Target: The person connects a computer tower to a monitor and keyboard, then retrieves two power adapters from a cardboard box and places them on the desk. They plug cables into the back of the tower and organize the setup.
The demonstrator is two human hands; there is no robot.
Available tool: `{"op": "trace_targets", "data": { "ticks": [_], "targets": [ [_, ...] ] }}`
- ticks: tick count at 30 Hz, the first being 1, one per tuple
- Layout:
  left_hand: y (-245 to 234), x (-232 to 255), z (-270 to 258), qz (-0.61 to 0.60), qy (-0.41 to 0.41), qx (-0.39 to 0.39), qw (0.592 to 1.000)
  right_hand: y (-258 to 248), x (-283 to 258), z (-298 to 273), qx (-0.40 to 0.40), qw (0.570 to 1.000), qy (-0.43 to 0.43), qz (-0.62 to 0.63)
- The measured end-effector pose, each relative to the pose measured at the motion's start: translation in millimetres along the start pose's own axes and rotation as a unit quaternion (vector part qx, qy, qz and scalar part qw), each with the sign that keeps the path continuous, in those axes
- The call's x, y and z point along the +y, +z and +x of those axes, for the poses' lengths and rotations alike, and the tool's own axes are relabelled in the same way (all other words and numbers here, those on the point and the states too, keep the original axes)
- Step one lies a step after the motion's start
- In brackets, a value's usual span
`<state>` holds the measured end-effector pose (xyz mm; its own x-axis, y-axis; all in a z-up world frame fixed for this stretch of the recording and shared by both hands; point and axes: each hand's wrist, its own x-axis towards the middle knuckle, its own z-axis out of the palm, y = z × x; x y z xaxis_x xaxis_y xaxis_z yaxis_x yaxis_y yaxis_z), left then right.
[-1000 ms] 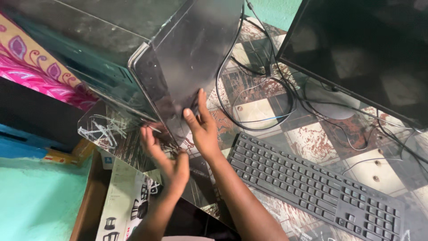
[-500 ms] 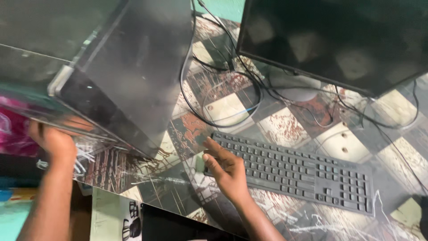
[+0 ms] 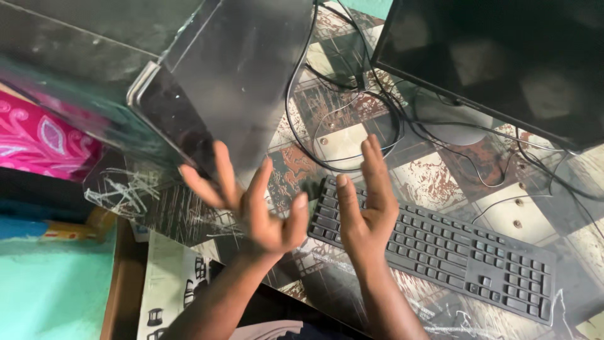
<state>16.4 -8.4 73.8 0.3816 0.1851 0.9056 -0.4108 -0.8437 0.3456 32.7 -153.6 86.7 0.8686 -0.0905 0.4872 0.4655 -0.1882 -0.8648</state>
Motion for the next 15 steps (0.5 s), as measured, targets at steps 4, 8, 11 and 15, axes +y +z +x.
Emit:
{"op": "trace_targets", "data": {
  "ticks": [4,8,11,15],
  "targets": [
    [15,11,23,-0.044,0.012,-0.105,0.993,-5,-4,16,-0.008,0.989,-0.058,-0.137],
    [17,4,39,-0.098,0.021,-0.261,0.960,-3,-10,32,-0.025,0.982,-0.081,-0.170],
    [19,1,51,-0.090,0.046,-0.269,0.958,-3,-16,42,-0.043,0.976,-0.096,-0.190],
    [18,-2,64,-0.106,0.064,-0.275,0.954,0,-26,51,-0.056,0.970,-0.117,-0.204]
  ]
}}
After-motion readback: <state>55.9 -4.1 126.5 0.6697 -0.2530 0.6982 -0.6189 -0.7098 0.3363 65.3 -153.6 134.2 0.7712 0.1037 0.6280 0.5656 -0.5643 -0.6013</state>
